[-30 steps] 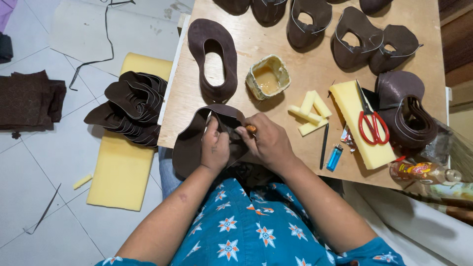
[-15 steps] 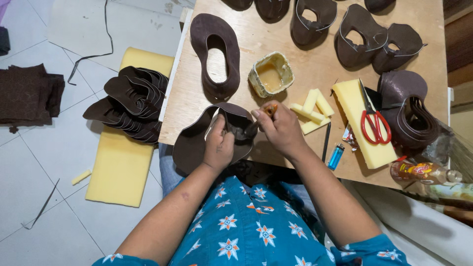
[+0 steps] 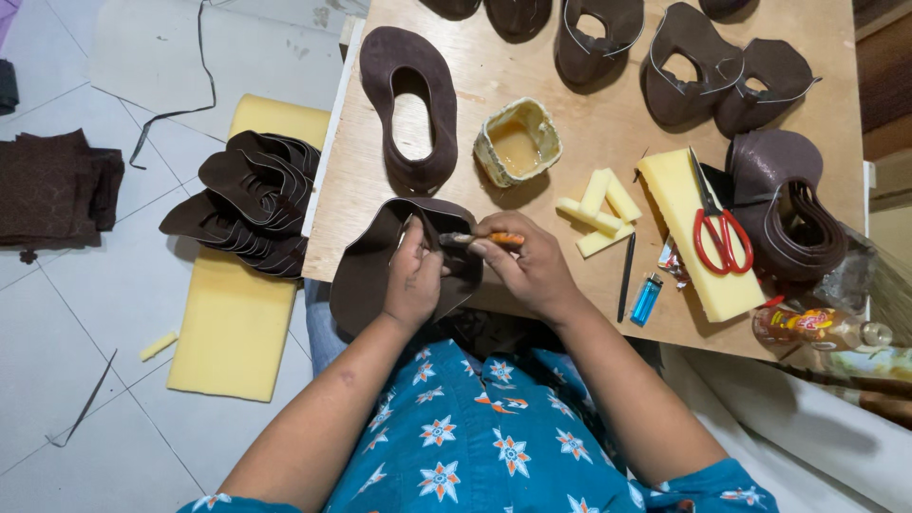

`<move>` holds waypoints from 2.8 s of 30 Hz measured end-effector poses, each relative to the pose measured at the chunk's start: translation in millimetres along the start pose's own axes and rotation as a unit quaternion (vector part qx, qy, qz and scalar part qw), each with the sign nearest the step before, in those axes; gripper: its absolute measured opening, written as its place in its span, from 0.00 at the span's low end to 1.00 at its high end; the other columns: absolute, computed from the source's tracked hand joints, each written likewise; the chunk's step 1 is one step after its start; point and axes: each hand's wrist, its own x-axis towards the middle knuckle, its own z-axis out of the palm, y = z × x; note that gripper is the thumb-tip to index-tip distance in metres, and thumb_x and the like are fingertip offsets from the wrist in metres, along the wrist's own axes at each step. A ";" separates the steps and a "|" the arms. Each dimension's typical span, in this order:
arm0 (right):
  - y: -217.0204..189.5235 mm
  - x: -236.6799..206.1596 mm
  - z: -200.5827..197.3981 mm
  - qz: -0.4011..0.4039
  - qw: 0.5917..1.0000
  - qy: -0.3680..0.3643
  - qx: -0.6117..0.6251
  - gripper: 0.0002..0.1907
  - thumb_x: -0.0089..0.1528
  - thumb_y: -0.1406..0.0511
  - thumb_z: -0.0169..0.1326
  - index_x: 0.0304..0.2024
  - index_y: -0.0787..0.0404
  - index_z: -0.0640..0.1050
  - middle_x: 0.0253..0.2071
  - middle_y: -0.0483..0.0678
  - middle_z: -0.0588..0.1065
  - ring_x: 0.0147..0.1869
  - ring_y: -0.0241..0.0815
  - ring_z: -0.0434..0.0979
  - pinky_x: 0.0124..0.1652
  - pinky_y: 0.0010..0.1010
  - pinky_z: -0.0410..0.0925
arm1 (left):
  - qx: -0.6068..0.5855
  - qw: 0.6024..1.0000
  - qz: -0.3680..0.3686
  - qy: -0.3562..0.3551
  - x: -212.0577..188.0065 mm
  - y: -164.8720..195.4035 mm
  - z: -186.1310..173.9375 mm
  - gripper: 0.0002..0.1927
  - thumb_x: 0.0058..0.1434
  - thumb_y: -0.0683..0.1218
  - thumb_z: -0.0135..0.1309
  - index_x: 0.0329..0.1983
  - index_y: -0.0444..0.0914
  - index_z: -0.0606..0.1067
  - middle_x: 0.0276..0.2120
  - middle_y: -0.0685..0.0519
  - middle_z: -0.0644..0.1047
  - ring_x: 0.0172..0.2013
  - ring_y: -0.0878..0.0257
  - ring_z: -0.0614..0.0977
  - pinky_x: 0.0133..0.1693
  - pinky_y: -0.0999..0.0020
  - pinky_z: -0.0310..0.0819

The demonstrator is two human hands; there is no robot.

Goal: The person applies glue to the edges of brown shoe upper pieces using a brush, then places each glued piece on the table. The person repeats this process for multiple pieces, handling them one at a time.

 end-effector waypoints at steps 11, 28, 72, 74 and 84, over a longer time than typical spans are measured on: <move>7.3 -2.5 -0.2 0.060 0.997 -0.005 0.042 0.09 0.64 0.70 0.56 0.46 0.65 0.76 0.49 0.48 0.77 0.54 0.37 0.77 0.54 0.27 0.70 | 0.010 1.000 -0.026 -0.007 -0.2 5.3 -0.5 0.29 0.65 0.37 0.41 0.72 0.33 0.62 0.42 0.53 0.77 0.35 0.70 0.78 0.39 0.75 0.78; 12.5 5.5 8.3 0.101 0.990 0.014 0.100 0.09 0.63 0.70 0.57 0.46 0.65 0.77 0.51 0.49 0.79 0.53 0.36 0.78 0.53 0.28 0.71 | -0.049 0.997 -0.025 -0.047 3.2 3.5 -2.0 0.24 0.67 0.36 0.42 0.67 0.35 0.64 0.45 0.54 0.76 0.38 0.71 0.77 0.40 0.76 0.75; -8.5 8.7 40.3 -0.082 0.976 0.081 -0.182 0.12 0.62 0.70 0.62 0.49 0.65 0.81 0.45 0.53 0.80 0.48 0.48 0.83 0.49 0.32 0.75 | -0.055 0.998 -0.003 0.002 12.2 -30.2 0.3 0.36 0.70 0.35 0.47 0.76 0.28 0.45 0.52 0.45 0.75 0.49 0.65 0.78 0.49 0.75 0.75; -5.4 11.0 40.9 -0.061 0.983 0.083 -0.151 0.12 0.62 0.70 0.62 0.48 0.66 0.81 0.45 0.54 0.80 0.48 0.47 0.83 0.49 0.32 0.74 | -0.105 0.994 -0.005 -0.014 13.0 -25.2 0.1 0.37 0.68 0.35 0.47 0.75 0.29 0.44 0.55 0.46 0.74 0.51 0.67 0.78 0.48 0.76 0.75; -11.4 5.0 21.1 -0.018 0.998 0.045 -0.035 0.08 0.61 0.73 0.57 0.43 0.67 0.80 0.45 0.53 0.79 0.50 0.44 0.81 0.52 0.30 0.72 | -0.118 0.992 -0.039 -0.036 9.8 8.5 1.7 0.28 0.62 0.33 0.42 0.68 0.31 0.62 0.47 0.50 0.75 0.37 0.70 0.75 0.35 0.76 0.73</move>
